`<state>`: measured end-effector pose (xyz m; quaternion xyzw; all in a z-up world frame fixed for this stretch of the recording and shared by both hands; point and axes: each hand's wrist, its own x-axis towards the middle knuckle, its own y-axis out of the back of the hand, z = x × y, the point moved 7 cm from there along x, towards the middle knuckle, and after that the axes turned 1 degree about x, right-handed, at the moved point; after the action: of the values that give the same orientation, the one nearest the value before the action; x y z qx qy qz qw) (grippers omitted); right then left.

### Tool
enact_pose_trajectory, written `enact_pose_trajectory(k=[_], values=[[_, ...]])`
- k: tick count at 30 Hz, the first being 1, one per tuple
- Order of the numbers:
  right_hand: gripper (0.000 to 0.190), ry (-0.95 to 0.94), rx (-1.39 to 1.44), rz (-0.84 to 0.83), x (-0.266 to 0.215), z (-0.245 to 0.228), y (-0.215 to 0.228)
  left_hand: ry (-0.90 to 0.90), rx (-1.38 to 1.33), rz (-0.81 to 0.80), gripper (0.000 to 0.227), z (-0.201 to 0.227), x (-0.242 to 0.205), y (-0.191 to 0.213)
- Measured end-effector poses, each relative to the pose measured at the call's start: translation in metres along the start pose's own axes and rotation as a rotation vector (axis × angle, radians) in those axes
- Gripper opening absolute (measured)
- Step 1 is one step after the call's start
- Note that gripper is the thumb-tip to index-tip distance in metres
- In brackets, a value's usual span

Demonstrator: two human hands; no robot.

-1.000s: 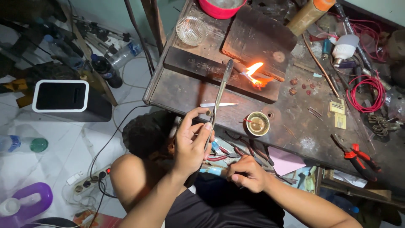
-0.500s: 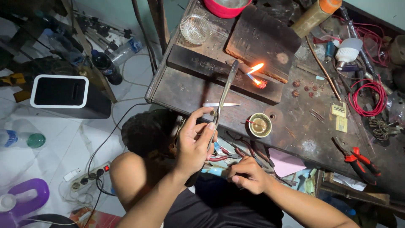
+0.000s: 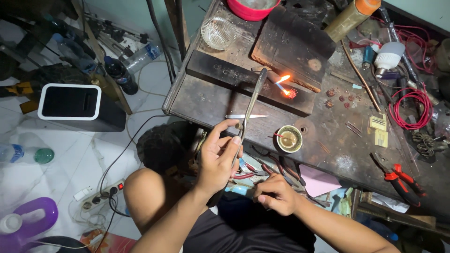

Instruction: Soldering small jewelry components using a handheld torch and tweezers on a workbench.

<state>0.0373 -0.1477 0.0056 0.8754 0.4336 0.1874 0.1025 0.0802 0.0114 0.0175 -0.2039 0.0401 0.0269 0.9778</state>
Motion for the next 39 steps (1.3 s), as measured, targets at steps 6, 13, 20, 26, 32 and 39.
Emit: enact_pose_trajectory(k=[6,13,20,26,32,39], values=[[0.045,-0.002,0.003,-0.01,-0.001,0.0,0.0,0.013,-0.006,0.009,0.032,0.002,-0.001,-0.002],[0.044,-0.001,-0.034,-0.032,-0.005,0.001,-0.001,0.009,0.049,0.005,0.032,0.004,-0.003,-0.006],[0.042,-0.014,-0.007,-0.068,-0.007,-0.003,-0.001,0.009,0.035,0.038,0.03,0.009,-0.006,-0.01],[0.039,-0.004,0.025,-0.094,-0.008,-0.012,0.002,0.013,0.08,0.045,0.032,0.006,-0.009,-0.014],[0.035,0.023,-0.024,-0.115,-0.01,-0.02,0.005,0.005,0.102,0.048,0.033,0.006,-0.011,-0.018],[0.027,0.037,-0.025,-0.123,-0.012,-0.024,0.01,-0.026,0.11,0.045,0.033,0.004,-0.01,-0.021]])
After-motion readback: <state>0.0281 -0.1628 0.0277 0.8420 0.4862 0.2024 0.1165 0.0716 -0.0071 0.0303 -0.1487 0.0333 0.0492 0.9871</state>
